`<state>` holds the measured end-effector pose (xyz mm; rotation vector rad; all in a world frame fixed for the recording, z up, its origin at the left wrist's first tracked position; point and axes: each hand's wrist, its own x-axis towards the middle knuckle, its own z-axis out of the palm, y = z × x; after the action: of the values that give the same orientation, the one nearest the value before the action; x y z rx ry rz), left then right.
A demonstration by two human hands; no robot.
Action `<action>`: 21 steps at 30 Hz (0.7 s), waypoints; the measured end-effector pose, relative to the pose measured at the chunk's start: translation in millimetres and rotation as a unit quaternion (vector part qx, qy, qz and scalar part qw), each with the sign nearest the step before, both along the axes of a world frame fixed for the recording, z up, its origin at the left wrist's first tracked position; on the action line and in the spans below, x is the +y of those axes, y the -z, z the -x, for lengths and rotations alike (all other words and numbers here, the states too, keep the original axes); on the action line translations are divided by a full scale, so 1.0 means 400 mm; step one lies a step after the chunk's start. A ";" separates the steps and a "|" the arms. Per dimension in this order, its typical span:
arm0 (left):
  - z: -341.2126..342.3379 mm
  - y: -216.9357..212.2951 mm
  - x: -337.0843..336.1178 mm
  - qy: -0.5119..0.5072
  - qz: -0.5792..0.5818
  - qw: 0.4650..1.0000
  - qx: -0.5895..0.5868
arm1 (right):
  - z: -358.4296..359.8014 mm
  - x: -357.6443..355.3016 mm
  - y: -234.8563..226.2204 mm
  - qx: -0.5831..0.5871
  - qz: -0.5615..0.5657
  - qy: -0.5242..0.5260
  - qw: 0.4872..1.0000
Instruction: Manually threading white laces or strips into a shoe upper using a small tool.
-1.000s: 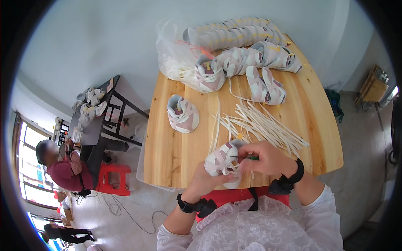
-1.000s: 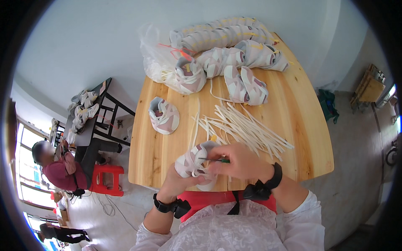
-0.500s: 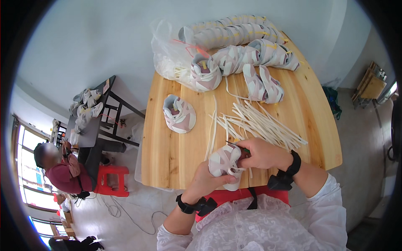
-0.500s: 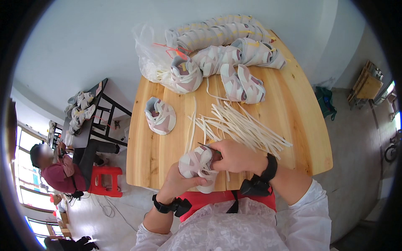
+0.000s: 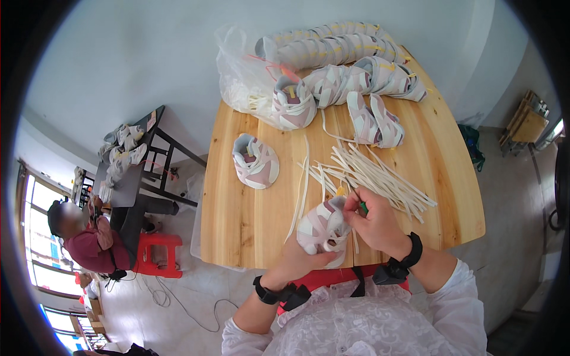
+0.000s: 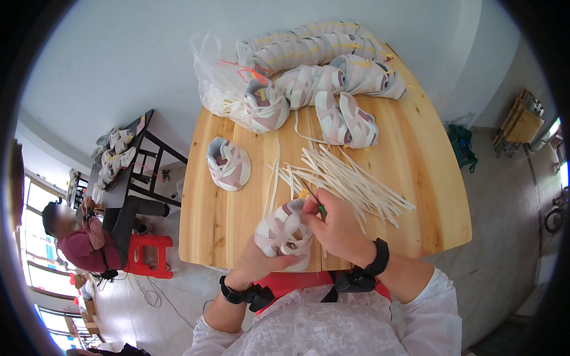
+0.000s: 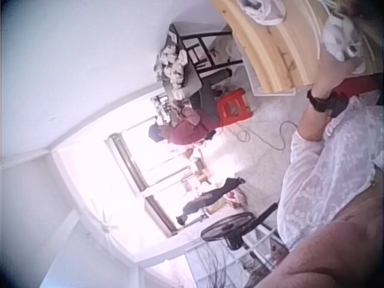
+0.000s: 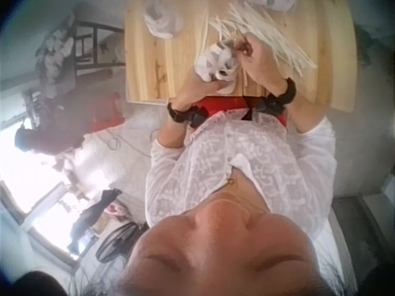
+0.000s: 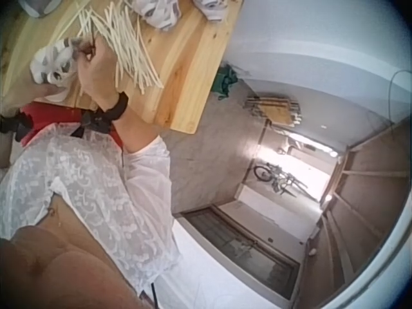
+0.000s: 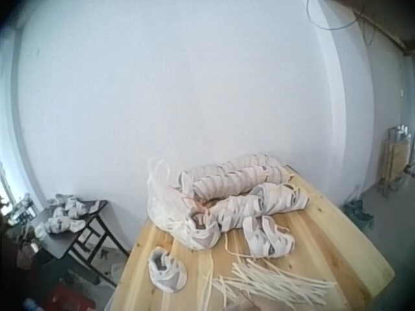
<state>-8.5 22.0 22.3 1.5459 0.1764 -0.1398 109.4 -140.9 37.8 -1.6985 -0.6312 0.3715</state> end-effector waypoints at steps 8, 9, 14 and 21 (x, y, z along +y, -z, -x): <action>0.012 -0.008 0.011 -0.049 0.064 0.997 -0.005 | 0.015 -0.019 -0.022 -0.267 -0.003 0.004 0.964; 0.010 -0.009 0.010 -0.050 0.064 0.997 -0.005 | 0.024 -0.023 -0.018 -0.267 -0.003 0.003 0.964; 0.002 -0.022 0.002 -0.067 0.050 0.996 -0.042 | 0.049 -0.024 0.006 -0.297 0.015 -0.010 0.955; 0.010 -0.030 -0.031 -0.108 -0.006 0.993 -0.051 | 0.086 -0.002 0.015 -0.347 0.057 0.063 0.934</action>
<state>-12.7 9.7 34.2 1.5317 0.2627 0.1116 74.8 -141.8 31.6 -1.9713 -1.0154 -0.3145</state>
